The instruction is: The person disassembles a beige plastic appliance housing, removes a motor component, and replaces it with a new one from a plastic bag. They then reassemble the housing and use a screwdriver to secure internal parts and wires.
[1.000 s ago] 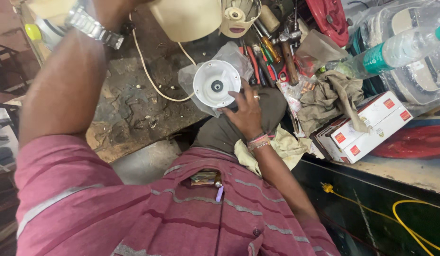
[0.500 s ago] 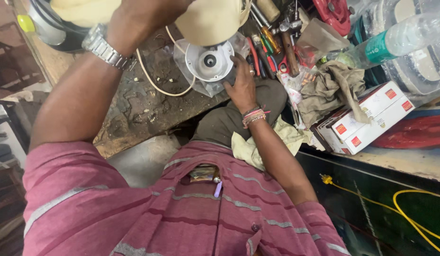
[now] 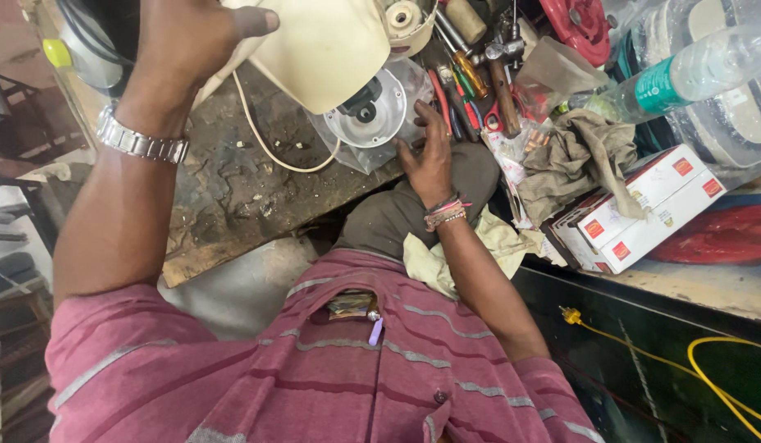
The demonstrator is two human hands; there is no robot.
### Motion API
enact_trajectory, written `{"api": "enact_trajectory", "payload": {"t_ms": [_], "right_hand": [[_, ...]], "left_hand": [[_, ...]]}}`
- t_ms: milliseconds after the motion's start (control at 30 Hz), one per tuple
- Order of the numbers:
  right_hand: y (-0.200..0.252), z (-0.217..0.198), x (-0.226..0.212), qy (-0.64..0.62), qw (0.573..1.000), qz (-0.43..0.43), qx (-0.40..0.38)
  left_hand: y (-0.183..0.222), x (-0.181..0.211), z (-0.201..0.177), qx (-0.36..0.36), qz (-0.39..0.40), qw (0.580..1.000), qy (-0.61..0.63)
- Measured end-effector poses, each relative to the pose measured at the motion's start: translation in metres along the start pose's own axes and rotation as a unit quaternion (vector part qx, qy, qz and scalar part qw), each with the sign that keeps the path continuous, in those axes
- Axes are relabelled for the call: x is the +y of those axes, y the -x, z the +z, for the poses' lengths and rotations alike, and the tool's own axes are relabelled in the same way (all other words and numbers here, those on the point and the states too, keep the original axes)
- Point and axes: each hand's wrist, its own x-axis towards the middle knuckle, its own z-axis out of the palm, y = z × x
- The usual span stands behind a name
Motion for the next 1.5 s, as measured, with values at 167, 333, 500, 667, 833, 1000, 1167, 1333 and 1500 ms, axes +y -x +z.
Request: {"api": "enact_trajectory", "payload": {"t_ms": [167, 333, 500, 667, 833, 1000, 1167, 1333, 1500], "right_hand": [[0.008, 0.003, 0.005, -0.029, 0.999, 0.016, 0.034], [-0.041, -0.019, 0.054, 0.008, 0.986, 0.059, 0.156], [-0.137, -0.047, 0.130, 0.236, 0.969, 0.003, 0.071], [-0.169, -0.028, 0.156, 0.368, 0.916, 0.159, -0.034], [-0.169, -0.011, 0.165, 0.338, 0.929, 0.146, 0.036], [-0.164, -0.012, 0.180, 0.297, 0.935, 0.187, 0.061], [-0.139, -0.040, 0.151, -0.153, 0.949, 0.214, 0.176], [-0.063, -0.073, 0.068, -0.520, 0.804, 0.250, 0.141], [-0.020, -0.076, -0.018, -0.294, 0.949, 0.088, 0.074]], "left_hand": [[0.005, -0.005, 0.003, -0.011, -0.034, 0.997, -0.065], [-0.001, -0.005, 0.008, 0.015, 0.077, 0.993, -0.091], [-0.011, -0.001, 0.009, 0.013, 0.083, 0.986, -0.142], [-0.016, -0.008, 0.018, 0.014, 0.001, 0.987, -0.161], [-0.026, -0.019, 0.016, 0.012, -0.002, 0.987, -0.163], [-0.025, -0.023, 0.016, 0.010, -0.016, 0.982, -0.188], [-0.023, -0.026, 0.013, 0.025, 0.015, 0.981, -0.191], [-0.016, -0.046, 0.018, 0.013, 0.007, 0.984, -0.175], [-0.012, -0.057, 0.030, -0.010, -0.035, 0.992, -0.123]]}}
